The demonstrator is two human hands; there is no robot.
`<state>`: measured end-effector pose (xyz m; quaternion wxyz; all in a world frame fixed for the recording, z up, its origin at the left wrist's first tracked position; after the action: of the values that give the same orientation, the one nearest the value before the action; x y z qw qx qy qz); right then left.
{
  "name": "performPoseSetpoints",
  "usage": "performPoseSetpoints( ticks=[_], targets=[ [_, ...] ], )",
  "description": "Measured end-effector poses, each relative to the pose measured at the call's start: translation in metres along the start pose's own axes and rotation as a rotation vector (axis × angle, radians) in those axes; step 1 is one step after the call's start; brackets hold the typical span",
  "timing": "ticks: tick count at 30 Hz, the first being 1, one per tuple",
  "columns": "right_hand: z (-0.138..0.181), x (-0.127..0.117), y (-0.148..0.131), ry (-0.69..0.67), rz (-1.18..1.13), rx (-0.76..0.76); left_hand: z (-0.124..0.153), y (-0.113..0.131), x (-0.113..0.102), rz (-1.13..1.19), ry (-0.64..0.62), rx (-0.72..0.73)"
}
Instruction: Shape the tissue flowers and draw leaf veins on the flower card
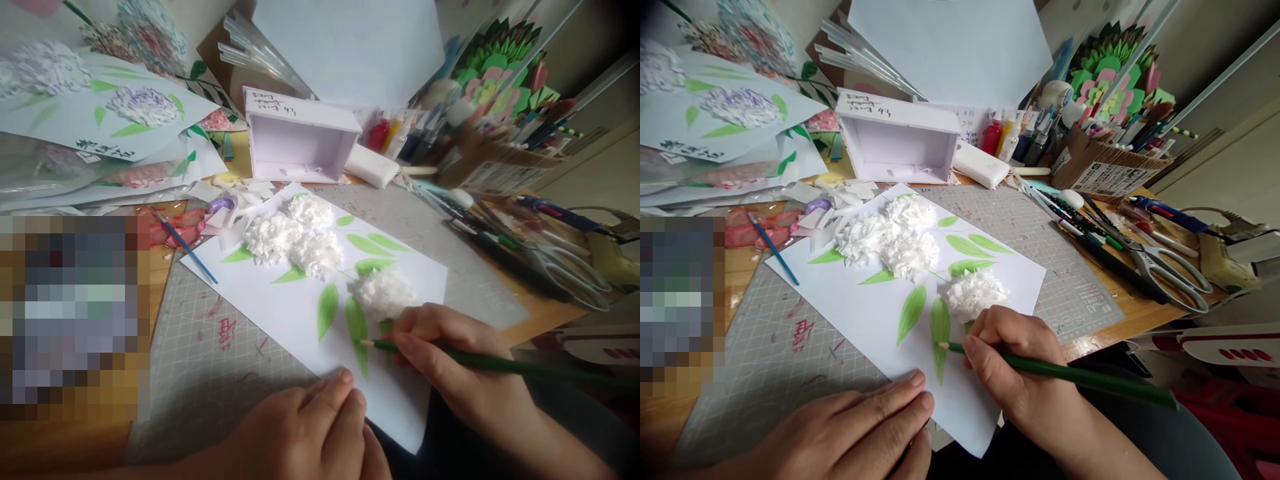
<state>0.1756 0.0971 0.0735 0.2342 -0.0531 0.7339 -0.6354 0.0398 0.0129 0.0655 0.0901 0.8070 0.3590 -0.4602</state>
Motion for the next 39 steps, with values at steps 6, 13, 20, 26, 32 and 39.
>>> performPoseSetpoints(
  ticks=[6, 13, 20, 26, 32, 39],
  targets=[
    [0.001, -0.002, -0.001, -0.008, 0.002, -0.007, 0.001, 0.001, -0.004, -0.001, 0.169, 0.022],
    [-0.002, -0.001, 0.001, 0.031, -0.059, 0.015, -0.005, -0.002, -0.005, 0.050, 0.002, 0.041],
    [-0.002, 0.001, 0.000, 0.055, 0.053, -0.027, -0.002, 0.000, -0.004, 0.018, 0.148, 0.035],
    [-0.001, -0.001, 0.007, 0.013, -0.092, 0.048, -0.001, 0.000, -0.004, 0.024, 0.157, 0.025],
    [-0.004, 0.001, 0.002, 0.060, 0.039, -0.001, -0.003, -0.002, -0.008, 0.041, 0.144, 0.021],
    [0.003, -0.006, 0.016, 0.064, -0.294, 0.118, -0.008, -0.001, -0.015, 0.149, -0.110, -0.021]
  ],
)
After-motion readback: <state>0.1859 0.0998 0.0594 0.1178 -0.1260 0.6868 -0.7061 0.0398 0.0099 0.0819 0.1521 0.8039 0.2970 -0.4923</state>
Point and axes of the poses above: each hand's wrist, its own z-axis away from the middle knuckle, its own x-axis out of the palm, y = z × x, the point moved 6 cm from there along -z, towards the middle knuckle, and after that the axes turned 7 degrees about -z, right-handed, at the moved point
